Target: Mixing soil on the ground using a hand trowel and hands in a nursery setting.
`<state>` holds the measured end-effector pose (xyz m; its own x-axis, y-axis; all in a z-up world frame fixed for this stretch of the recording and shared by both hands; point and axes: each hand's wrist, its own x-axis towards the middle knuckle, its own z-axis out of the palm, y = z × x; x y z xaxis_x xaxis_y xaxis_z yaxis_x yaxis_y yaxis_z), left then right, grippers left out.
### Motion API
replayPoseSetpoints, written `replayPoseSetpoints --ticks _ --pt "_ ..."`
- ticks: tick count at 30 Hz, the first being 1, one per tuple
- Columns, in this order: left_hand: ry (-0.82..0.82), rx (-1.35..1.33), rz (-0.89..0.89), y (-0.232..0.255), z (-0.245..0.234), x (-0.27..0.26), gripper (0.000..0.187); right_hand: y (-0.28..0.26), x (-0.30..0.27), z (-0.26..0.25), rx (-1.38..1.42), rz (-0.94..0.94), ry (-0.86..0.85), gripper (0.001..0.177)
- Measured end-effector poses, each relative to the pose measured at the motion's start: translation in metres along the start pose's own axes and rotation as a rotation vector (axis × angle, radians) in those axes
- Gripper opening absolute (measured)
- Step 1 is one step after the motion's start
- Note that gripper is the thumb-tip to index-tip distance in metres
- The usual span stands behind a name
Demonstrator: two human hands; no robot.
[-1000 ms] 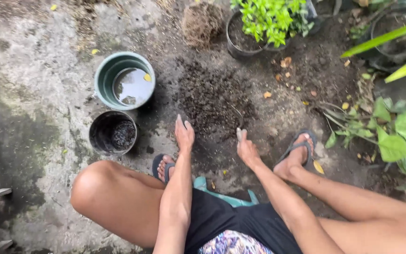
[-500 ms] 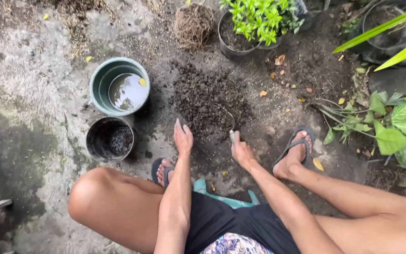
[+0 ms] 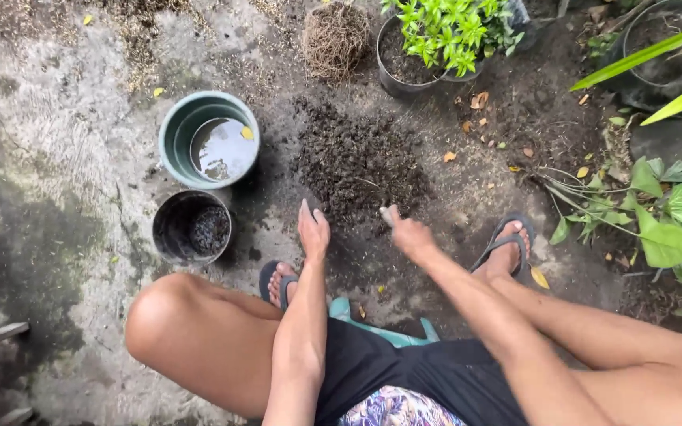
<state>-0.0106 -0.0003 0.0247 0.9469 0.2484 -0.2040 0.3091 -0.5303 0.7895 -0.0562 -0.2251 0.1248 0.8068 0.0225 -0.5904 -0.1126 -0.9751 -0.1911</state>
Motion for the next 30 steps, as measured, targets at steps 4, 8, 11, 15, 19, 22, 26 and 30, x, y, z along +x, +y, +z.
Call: replayPoseSetpoints --ticks 4,8,11,15,19,22,26,30 --pt "0.015 -0.014 0.019 -0.004 -0.003 -0.009 0.052 -0.012 0.002 0.024 0.109 0.014 -0.05 0.06" --pt "0.032 0.027 0.05 -0.018 0.009 0.011 0.053 0.015 0.011 0.008 -0.045 -0.037 -0.003 0.058" --pt "0.058 0.031 0.039 -0.046 0.023 0.019 0.053 0.01 -0.021 -0.035 -0.135 -0.03 0.001 0.056" --pt "0.07 0.044 0.045 -0.067 0.03 0.016 0.052 -0.038 -0.039 -0.045 -0.014 0.005 0.06 0.057" --pt "0.033 0.051 -0.017 -0.03 0.007 -0.008 0.055 -0.048 -0.002 0.03 0.157 -0.008 0.058 0.054" --pt "0.001 0.006 -0.014 -0.025 0.008 0.001 0.055 -0.037 0.008 0.041 0.011 0.003 0.047 0.059" --pt "0.04 0.021 0.028 -0.026 0.008 0.007 0.054 0.002 -0.001 0.038 -0.172 -0.034 0.169 0.053" --pt "0.036 0.026 0.028 -0.022 0.005 -0.003 0.054 -0.011 -0.049 -0.013 -0.109 -0.059 0.126 0.054"
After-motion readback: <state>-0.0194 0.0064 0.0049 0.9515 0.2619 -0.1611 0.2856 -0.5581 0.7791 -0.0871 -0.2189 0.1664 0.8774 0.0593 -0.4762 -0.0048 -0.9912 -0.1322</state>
